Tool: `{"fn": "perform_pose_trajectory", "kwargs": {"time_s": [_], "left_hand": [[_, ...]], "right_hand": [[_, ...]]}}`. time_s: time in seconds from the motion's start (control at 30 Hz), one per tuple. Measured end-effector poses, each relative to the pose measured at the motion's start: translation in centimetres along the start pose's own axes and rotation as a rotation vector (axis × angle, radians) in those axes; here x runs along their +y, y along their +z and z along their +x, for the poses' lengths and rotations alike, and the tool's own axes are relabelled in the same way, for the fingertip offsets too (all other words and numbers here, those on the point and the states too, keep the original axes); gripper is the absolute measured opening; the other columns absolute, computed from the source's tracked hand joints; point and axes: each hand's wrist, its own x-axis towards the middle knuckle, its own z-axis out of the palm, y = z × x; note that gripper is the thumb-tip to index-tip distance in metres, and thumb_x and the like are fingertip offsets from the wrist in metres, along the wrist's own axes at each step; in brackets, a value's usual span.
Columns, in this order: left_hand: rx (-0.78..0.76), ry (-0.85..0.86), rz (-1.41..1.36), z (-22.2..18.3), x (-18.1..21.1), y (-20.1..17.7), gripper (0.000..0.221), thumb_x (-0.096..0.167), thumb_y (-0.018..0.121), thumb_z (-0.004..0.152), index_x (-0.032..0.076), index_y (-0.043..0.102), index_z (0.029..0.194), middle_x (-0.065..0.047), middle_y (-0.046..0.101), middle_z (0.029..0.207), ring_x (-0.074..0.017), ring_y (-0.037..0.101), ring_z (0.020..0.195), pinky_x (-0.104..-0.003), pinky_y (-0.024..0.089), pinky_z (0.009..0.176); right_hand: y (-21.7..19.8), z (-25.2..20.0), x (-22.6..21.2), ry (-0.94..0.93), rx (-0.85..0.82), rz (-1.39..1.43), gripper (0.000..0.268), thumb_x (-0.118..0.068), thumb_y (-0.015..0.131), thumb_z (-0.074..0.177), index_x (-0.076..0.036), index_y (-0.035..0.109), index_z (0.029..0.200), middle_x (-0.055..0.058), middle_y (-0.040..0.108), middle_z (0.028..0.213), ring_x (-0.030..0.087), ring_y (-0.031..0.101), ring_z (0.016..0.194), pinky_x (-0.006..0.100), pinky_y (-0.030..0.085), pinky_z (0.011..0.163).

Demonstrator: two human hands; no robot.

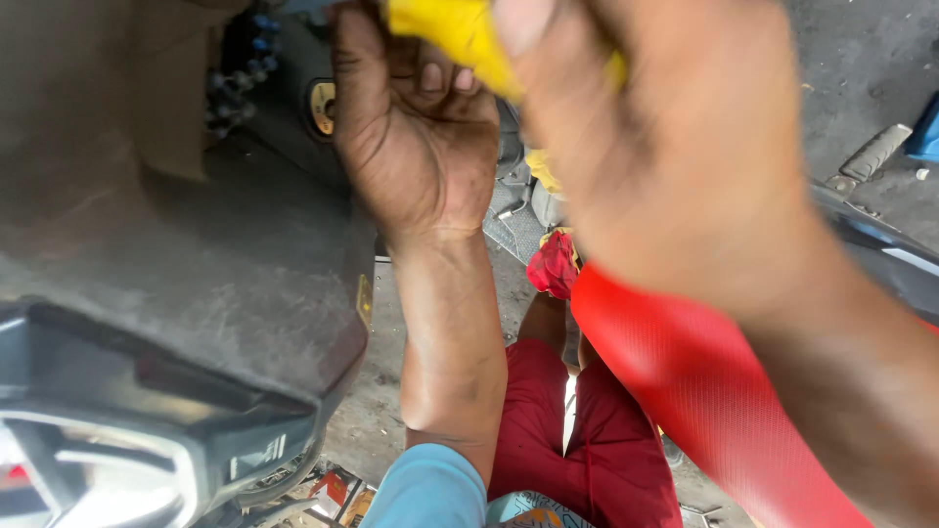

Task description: Repairing a motorcycle by removing front panels and installing side mirrors using a screwdriver

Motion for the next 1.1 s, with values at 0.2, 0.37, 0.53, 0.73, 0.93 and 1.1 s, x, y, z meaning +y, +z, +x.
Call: {"fn": "perform_pose_trajectory", "kwargs": {"time_s": [0.2,0.37,0.53,0.73,0.93,1.1], "left_hand": [[-0.197,0.080,-0.030,-0.9,2.9,3.7,0.013,0.022,0.069,0.095,0.012,0.063,0.089,0.000,0.046,0.071,-0.0127,0.039,0.063,-0.030,0.033,0.063],[-0.136,0.059,-0.022,-1.2,4.1,3.4,0.019,0.028,0.068,0.099,0.009,0.069,0.095,-0.001,0.054,0.072,-0.0122,0.044,0.063,-0.029,0.035,0.062],[-0.113,0.080,-0.053,0.4,4.8,2.6,0.007,0.017,0.070,0.101,0.019,0.071,0.107,0.004,0.058,0.082,-0.0105,0.038,0.061,-0.029,0.034,0.061],[-0.128,0.137,-0.004,0.9,6.1,3.5,0.023,0.024,0.070,0.101,0.001,0.074,0.099,-0.003,0.042,0.065,-0.0148,0.036,0.058,-0.032,0.032,0.056],[-0.239,0.191,-0.034,1.9,6.3,3.0,0.020,0.018,0.068,0.110,0.000,0.070,0.121,-0.013,0.076,0.119,-0.0066,0.038,0.068,-0.026,0.038,0.065],[-0.292,0.114,-0.013,2.5,7.0,3.2,0.021,0.018,0.065,0.114,0.006,0.066,0.132,-0.017,0.073,0.124,-0.0076,0.038,0.071,-0.026,0.034,0.066]], "right_hand": [[-3.2,1.4,-0.5,-0.155,-0.018,-0.278,0.037,-0.018,0.068,0.117,0.002,0.064,0.148,0.029,0.058,0.133,0.048,0.054,0.118,0.057,0.047,0.096],[-2.0,3.8,-3.2,0.175,0.071,-0.078,0.030,-0.035,0.042,0.124,-0.009,0.057,0.130,0.007,0.061,0.097,0.016,0.070,0.078,0.030,0.050,0.050],[-2.3,5.0,-4.8,-0.046,-0.038,0.082,0.061,-0.037,0.050,0.112,0.017,0.048,0.140,0.035,0.056,0.132,0.051,0.056,0.119,0.058,0.044,0.099],[-1.0,5.7,-3.7,0.210,0.048,-0.147,0.023,-0.017,0.043,0.131,-0.002,0.054,0.117,0.008,0.053,0.082,0.037,0.054,0.069,0.054,0.034,0.064],[-1.1,7.4,-5.3,0.295,-0.098,0.125,0.038,-0.030,0.063,0.112,0.006,0.061,0.123,0.019,0.058,0.107,0.030,0.053,0.097,0.042,0.044,0.076],[-2.5,10.1,-5.2,0.474,-0.112,0.542,0.034,-0.032,0.037,0.113,-0.001,0.041,0.125,0.005,0.041,0.072,0.015,0.065,0.043,0.023,0.041,0.032]]}}
